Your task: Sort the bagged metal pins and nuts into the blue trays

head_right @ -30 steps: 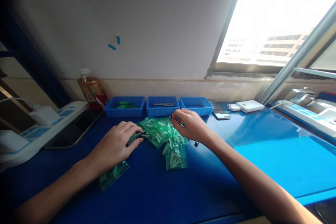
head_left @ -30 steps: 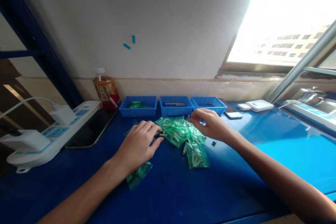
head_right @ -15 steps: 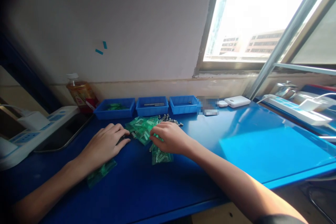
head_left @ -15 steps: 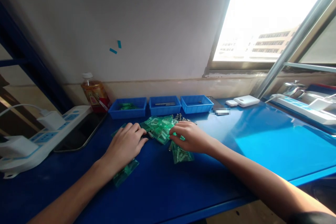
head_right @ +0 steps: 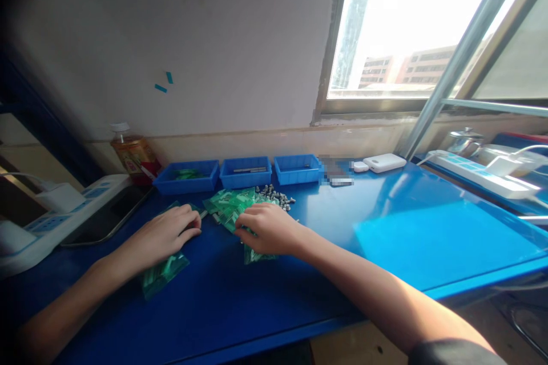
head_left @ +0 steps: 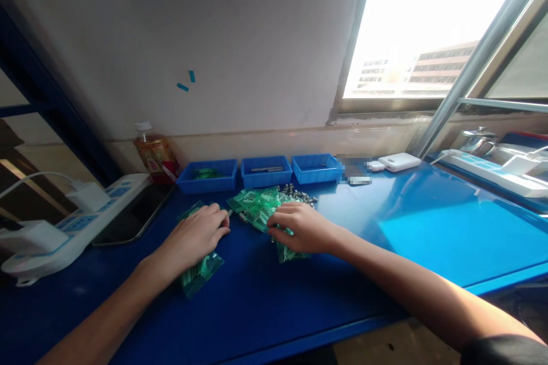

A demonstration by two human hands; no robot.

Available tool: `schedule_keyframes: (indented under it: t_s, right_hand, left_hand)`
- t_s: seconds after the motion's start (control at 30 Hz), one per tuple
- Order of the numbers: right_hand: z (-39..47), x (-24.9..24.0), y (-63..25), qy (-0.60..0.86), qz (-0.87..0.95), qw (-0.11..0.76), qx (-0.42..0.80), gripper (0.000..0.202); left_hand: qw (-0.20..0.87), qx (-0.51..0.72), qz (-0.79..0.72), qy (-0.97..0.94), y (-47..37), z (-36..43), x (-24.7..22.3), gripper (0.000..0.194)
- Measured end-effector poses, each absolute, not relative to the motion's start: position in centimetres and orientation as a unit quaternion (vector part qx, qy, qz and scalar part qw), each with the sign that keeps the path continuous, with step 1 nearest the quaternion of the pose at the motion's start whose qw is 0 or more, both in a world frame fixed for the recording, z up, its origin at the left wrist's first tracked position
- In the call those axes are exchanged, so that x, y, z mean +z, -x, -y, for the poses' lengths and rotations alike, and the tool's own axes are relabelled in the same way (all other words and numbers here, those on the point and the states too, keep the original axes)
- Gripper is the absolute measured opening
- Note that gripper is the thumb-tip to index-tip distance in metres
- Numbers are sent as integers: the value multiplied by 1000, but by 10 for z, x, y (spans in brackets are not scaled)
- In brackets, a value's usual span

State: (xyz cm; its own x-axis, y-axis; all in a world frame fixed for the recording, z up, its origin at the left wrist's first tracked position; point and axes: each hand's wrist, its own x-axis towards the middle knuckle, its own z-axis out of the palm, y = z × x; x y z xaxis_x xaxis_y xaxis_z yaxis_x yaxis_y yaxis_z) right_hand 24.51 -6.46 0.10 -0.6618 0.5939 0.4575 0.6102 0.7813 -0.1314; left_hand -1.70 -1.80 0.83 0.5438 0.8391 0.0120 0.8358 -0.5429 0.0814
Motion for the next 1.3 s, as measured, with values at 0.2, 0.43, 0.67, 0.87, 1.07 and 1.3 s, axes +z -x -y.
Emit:
schedule_keyframes:
  t_s: [0.2, 0.43, 0.67, 0.87, 1.07, 1.3]
  right_hand:
    - [65, 2, -244, 323, 913, 249, -12, 15]
    - [65, 0, -243, 325, 907, 266, -25, 14]
    - [73, 1, -235, 303, 899, 303, -91, 19]
    - [80, 3, -228, 303, 893, 313, -110, 16]
    - [78, -1, -227, 330, 870, 351, -106, 22]
    - [79, -2, -225, 351, 868, 343, -79, 21]
  left_hand:
    - [84, -4, -512, -855, 26, 17, 18, 19]
    - [83, 70, -473, -874, 18, 24, 19, 19]
    - [295, 226, -367, -852, -16, 49, 11, 21]
    - [382, 297, -354, -800, -24, 59, 4, 21]
    - [194, 294, -316, -881, -19, 58, 9, 17]
    - [157, 300, -321, -884, -18, 59, 11, 13]
